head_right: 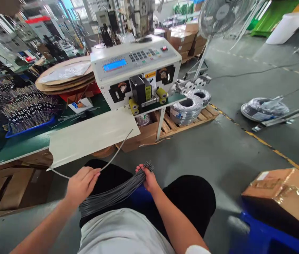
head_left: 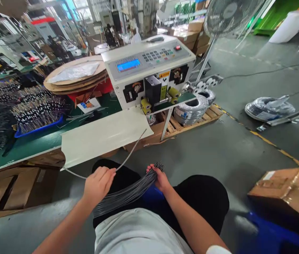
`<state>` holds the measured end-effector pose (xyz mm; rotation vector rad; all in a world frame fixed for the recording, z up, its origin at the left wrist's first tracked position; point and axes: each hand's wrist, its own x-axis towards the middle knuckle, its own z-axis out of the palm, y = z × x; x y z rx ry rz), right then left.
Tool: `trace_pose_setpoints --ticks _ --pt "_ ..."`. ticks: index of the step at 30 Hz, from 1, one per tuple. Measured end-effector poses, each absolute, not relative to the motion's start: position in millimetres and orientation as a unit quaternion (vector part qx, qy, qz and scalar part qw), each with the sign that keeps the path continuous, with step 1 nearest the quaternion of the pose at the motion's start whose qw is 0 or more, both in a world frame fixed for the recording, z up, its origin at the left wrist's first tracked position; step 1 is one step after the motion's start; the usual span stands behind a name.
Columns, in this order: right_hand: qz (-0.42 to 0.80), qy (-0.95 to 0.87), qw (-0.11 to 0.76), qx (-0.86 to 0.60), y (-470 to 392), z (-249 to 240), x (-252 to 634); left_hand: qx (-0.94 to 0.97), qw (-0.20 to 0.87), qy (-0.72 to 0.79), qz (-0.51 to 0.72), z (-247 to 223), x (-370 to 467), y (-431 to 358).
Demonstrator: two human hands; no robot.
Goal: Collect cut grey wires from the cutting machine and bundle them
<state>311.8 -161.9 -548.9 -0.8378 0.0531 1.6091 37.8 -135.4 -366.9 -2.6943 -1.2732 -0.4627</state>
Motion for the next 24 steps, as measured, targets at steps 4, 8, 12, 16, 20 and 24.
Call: trace_pose_setpoints --ticks 4,8,12,16,20,24 --pt "0.696 0.018 0.618 -0.366 -161 -551 309 -0.893 -0.05 -0.437 -0.097 -414 58 -186" --pt "0.691 0.014 0.625 -0.362 -164 -553 307 -0.873 -0.125 -0.467 -0.06 -442 67 -207" --pt "0.688 0.016 0.629 -0.362 -166 -554 307 -0.854 -0.159 -0.493 -0.058 -445 66 -209" --pt "0.698 0.015 0.638 -0.324 -167 -552 309 -0.846 -0.166 -0.504 -0.051 -444 62 -207" --pt "0.698 0.012 0.644 -0.314 -167 -548 308 -0.839 -0.175 -0.514 -0.027 -447 64 -207" --pt "0.688 0.005 0.645 -0.332 -165 -547 306 -0.847 -0.168 -0.504 -0.001 -447 64 -207"
